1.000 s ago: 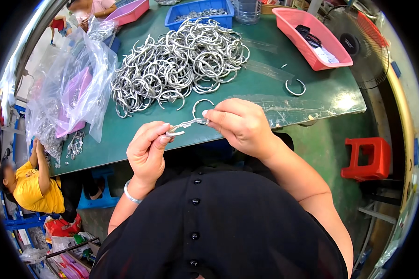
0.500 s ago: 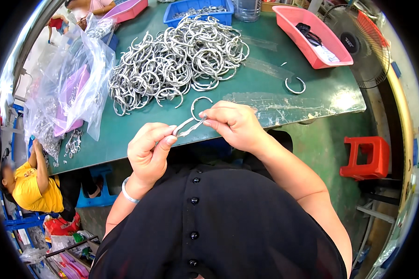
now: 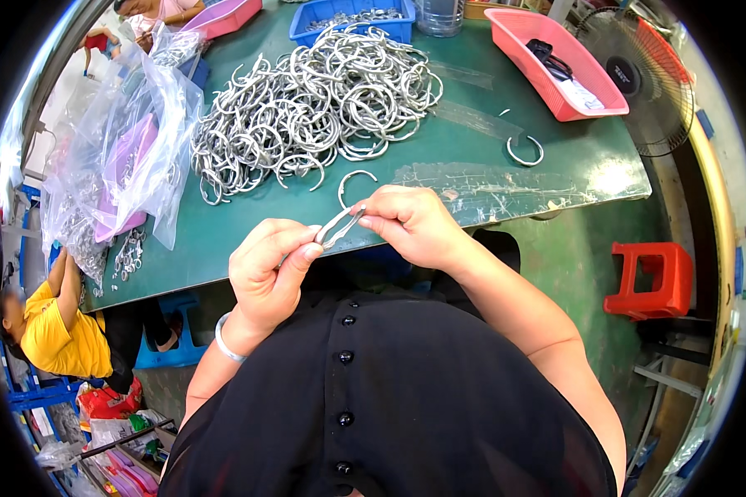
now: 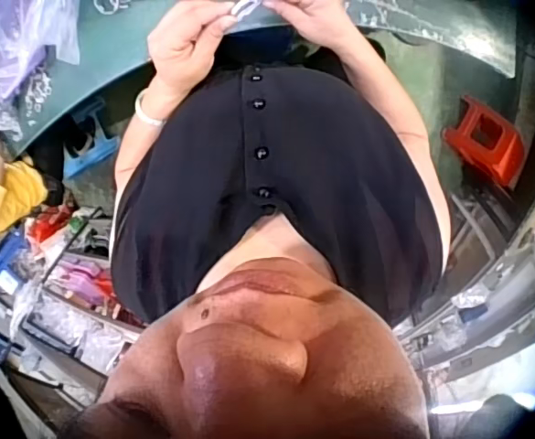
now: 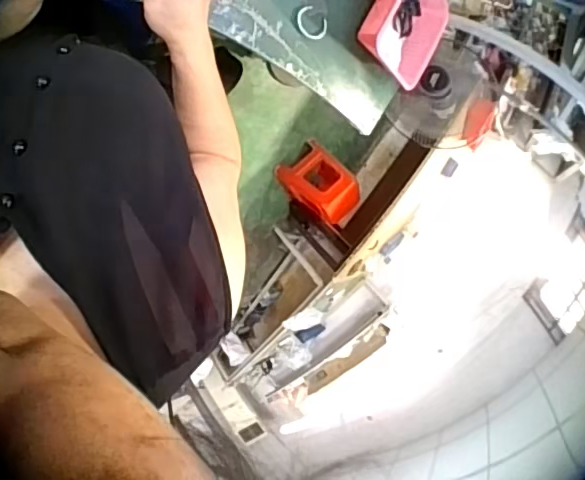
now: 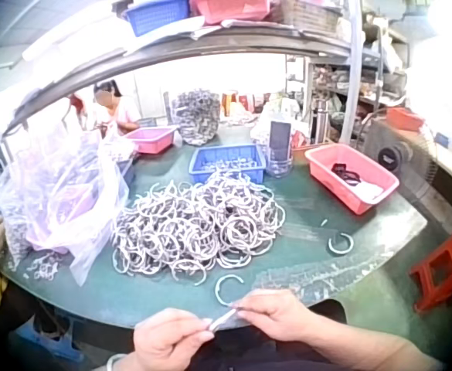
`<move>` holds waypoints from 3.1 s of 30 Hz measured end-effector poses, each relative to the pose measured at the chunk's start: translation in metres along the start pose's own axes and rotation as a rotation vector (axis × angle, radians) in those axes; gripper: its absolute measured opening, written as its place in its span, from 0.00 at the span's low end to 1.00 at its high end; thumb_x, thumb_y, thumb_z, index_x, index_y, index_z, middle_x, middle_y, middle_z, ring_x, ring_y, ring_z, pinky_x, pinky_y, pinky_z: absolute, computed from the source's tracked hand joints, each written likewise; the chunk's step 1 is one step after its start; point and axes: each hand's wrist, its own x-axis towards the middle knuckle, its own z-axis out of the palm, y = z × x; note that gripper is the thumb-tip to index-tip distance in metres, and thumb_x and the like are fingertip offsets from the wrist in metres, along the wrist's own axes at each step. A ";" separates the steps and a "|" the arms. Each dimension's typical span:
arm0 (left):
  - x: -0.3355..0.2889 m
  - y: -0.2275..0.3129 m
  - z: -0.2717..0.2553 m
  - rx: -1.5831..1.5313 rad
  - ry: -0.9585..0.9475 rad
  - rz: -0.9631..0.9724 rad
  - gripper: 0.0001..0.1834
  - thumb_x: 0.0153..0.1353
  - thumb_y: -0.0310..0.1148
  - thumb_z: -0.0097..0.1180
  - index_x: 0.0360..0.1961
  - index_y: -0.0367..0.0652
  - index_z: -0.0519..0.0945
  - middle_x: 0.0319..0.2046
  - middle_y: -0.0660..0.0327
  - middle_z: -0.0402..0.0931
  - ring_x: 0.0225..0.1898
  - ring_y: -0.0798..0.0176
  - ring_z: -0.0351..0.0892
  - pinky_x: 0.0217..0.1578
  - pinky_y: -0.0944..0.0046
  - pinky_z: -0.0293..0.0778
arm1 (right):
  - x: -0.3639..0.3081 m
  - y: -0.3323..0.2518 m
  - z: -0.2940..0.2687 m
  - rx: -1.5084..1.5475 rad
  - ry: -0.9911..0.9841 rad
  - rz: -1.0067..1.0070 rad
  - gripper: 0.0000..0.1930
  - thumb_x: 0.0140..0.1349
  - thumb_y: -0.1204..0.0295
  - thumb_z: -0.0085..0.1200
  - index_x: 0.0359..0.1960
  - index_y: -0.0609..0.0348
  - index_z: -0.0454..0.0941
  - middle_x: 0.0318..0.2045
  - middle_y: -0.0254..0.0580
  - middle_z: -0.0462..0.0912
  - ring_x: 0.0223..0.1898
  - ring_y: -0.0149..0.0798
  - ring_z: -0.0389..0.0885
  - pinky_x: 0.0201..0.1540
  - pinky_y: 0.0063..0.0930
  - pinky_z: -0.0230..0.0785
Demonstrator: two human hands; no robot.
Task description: The person picks up metal rings from a pile on the bench, turns them over to check different sides, and places them into a bin. The person then stands up, walks to a storage shelf to pick up a bag of components, and returns to the bench to continue checking the rings.
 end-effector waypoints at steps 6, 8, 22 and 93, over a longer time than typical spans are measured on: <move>0.003 0.004 0.002 -0.052 -0.050 -0.102 0.07 0.46 0.22 0.59 0.29 0.35 0.78 0.22 0.58 0.74 0.21 0.67 0.71 0.21 0.72 0.66 | -0.004 0.004 0.006 0.229 -0.071 0.219 0.07 0.54 0.76 0.50 0.33 0.63 0.78 0.22 0.37 0.76 0.23 0.27 0.72 0.27 0.21 0.65; 0.003 0.006 0.003 -0.133 -0.046 -0.200 0.06 0.47 0.22 0.58 0.29 0.36 0.79 0.22 0.58 0.74 0.21 0.68 0.71 0.22 0.72 0.66 | -0.004 0.005 0.007 0.340 -0.105 0.328 0.07 0.55 0.75 0.50 0.34 0.63 0.77 0.22 0.35 0.76 0.22 0.25 0.71 0.26 0.20 0.65; 0.000 0.010 0.007 -0.672 0.036 -0.690 0.06 0.54 0.26 0.55 0.33 0.36 0.75 0.23 0.67 0.73 0.21 0.78 0.69 0.23 0.79 0.66 | -0.003 0.003 0.013 0.704 -0.193 0.606 0.09 0.58 0.73 0.48 0.37 0.63 0.76 0.24 0.32 0.77 0.22 0.23 0.72 0.26 0.16 0.65; -0.027 -0.029 0.007 -1.156 0.040 -0.910 0.10 0.60 0.32 0.46 0.35 0.35 0.74 0.26 0.61 0.75 0.22 0.71 0.72 0.24 0.74 0.69 | 0.023 -0.051 0.013 0.200 0.122 -0.034 0.04 0.52 0.76 0.56 0.25 0.64 0.75 0.20 0.38 0.76 0.21 0.26 0.74 0.23 0.18 0.65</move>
